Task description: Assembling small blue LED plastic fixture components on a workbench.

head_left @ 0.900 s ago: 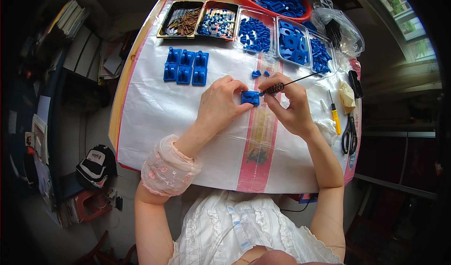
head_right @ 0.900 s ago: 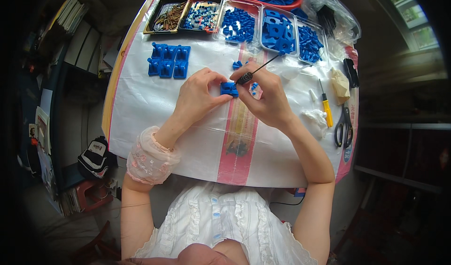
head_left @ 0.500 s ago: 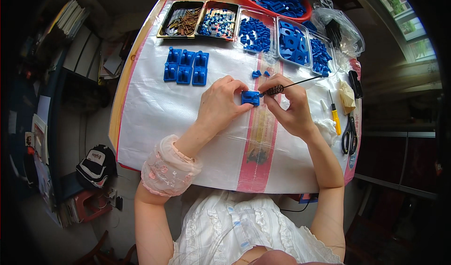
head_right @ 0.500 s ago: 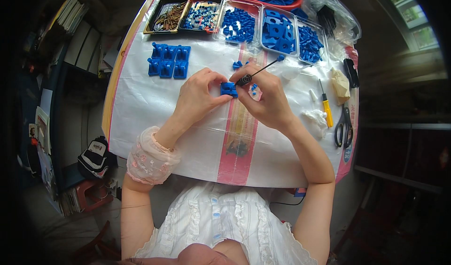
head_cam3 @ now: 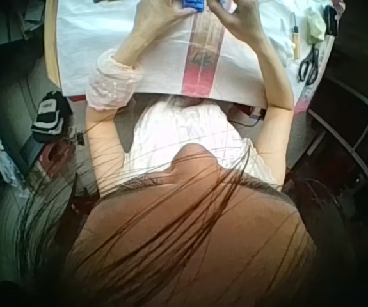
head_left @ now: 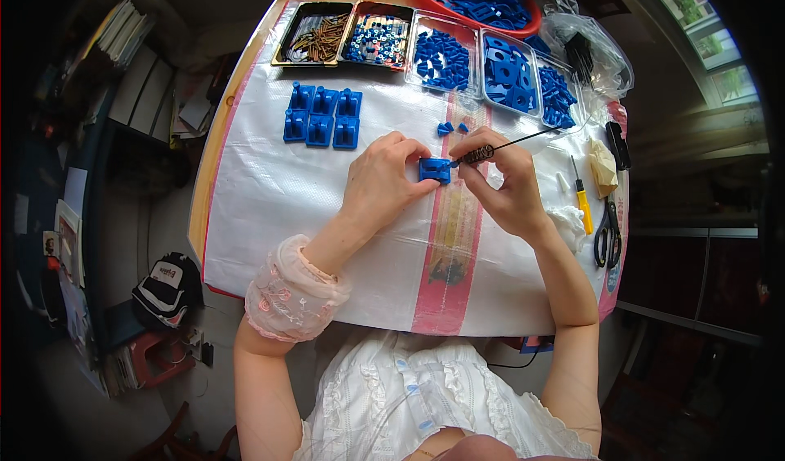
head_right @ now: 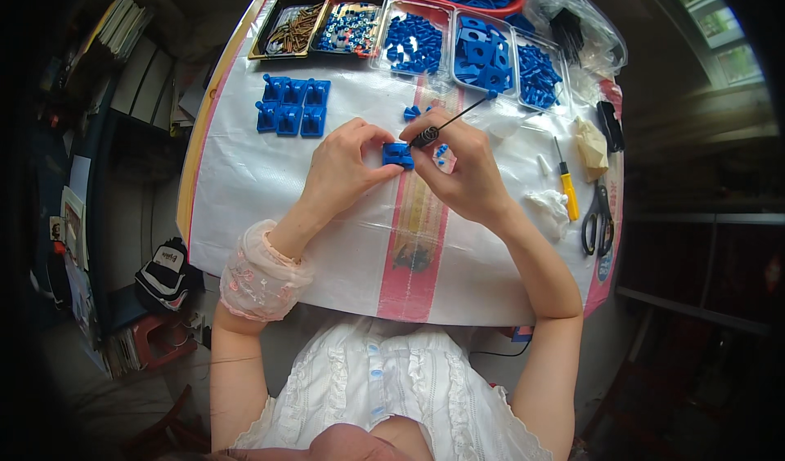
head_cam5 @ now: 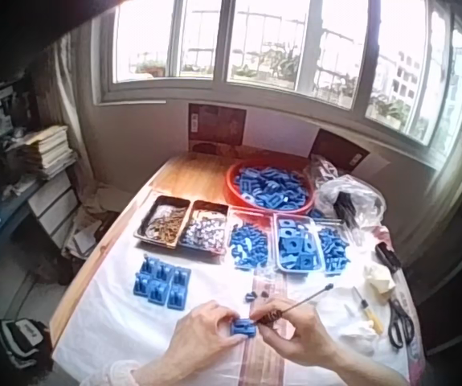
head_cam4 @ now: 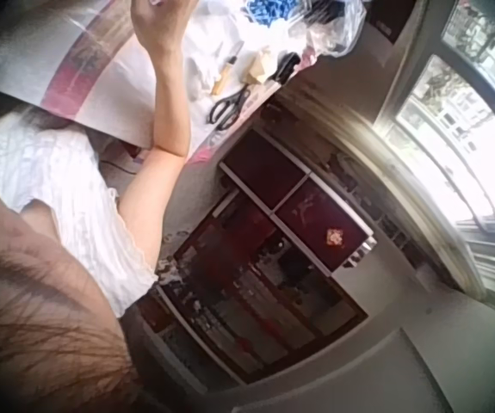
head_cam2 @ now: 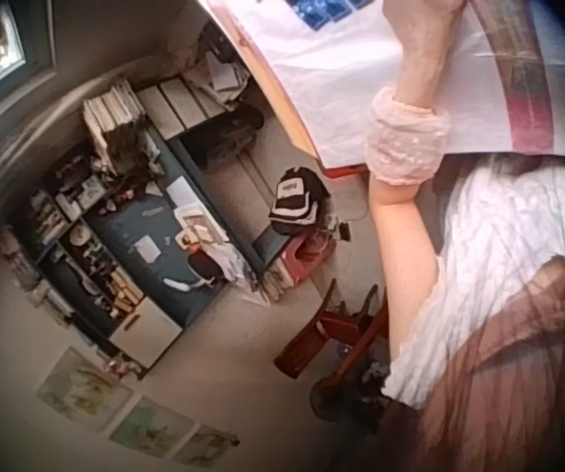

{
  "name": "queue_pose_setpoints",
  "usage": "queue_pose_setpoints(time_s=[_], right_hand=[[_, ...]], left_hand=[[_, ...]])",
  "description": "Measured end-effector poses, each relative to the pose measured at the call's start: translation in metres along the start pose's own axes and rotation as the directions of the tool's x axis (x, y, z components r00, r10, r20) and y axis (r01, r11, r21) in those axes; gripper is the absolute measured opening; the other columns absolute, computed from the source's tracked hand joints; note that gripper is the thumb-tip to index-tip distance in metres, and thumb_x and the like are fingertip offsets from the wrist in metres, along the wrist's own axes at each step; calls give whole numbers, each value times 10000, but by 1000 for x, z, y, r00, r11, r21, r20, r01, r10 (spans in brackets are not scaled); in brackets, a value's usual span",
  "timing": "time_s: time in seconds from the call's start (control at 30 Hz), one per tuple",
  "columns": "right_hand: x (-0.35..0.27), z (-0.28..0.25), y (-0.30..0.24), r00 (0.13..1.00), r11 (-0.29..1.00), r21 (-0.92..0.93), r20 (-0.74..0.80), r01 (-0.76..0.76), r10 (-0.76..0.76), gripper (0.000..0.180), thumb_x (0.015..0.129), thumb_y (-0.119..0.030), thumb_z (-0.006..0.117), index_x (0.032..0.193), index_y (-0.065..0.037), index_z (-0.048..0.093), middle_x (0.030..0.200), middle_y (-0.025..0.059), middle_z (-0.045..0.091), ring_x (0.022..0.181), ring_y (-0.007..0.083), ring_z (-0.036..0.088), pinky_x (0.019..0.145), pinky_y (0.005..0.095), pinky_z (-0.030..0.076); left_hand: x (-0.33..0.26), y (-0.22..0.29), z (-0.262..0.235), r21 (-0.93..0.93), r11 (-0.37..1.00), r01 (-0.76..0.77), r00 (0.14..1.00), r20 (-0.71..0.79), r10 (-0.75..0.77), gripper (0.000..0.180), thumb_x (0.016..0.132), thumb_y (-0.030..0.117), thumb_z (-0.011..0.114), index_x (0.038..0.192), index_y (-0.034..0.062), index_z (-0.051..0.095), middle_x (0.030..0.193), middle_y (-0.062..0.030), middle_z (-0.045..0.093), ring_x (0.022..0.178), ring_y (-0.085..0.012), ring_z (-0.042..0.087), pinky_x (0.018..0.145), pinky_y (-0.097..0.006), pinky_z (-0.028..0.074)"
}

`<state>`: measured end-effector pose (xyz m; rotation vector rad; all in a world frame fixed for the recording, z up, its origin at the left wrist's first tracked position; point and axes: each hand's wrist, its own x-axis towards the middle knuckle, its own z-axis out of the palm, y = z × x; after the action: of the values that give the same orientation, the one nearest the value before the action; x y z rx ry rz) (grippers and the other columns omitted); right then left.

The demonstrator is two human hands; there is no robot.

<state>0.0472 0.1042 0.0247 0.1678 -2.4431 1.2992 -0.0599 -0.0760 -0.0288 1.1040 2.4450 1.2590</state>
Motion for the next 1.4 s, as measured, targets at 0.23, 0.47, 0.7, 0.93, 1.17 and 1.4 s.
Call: queue_pose_setpoints(time_s=[0.23,0.47,0.7,0.93,1.17,1.4], right_hand=[[0,2,-1,1000,999,32,-2,5,-5,194,846,76,719,1029,14,703,999,87,721,841,203,706,743,306,522],[0,1,1,1000,1000,5,6,8,-8,210,844,81,717,1041,11,698,1003,95,717,855,206,705,753,314,528],[-1,0,1,1000,1000,2,9,-7,7,208,846,84,715,1039,10,699,1005,87,719,843,196,693,733,311,524],[0,1,0,1000,1000,5,12,18,-18,199,852,78,715,1039,8,701,1015,85,726,843,196,693,727,312,524],[0,2,5,999,999,-12,-19,34,-34,180,861,74,712,1030,9,703,1002,92,728,825,199,693,717,318,527],[4,5,1,1000,1000,7,-16,-4,4,156,878,61,706,1026,16,705,966,96,717,803,201,685,709,323,523]], left_hand=[[1,3,-3,-16,999,29,999,29,-29,307,793,295,902,985,81,794,951,-88,701,927,-279,707,806,-407,565],[0,3,-2,-8,1000,13,1000,15,-13,312,780,273,910,1001,88,793,952,-78,700,900,-264,701,795,-392,564],[0,0,0,6,1000,-4,1000,-6,4,339,752,241,924,1026,96,787,947,-61,701,848,-232,694,770,-365,560],[0,0,0,3,1000,0,1000,0,0,346,751,243,926,1027,88,786,957,-65,707,851,-239,698,770,-366,562],[1,5,-4,-16,999,52,998,39,-52,307,780,270,910,997,77,809,977,-87,711,938,-275,713,824,-404,570],[1,6,-6,-24,998,66,997,50,-65,302,768,261,915,995,85,824,982,-82,715,933,-271,718,831,-397,572]])
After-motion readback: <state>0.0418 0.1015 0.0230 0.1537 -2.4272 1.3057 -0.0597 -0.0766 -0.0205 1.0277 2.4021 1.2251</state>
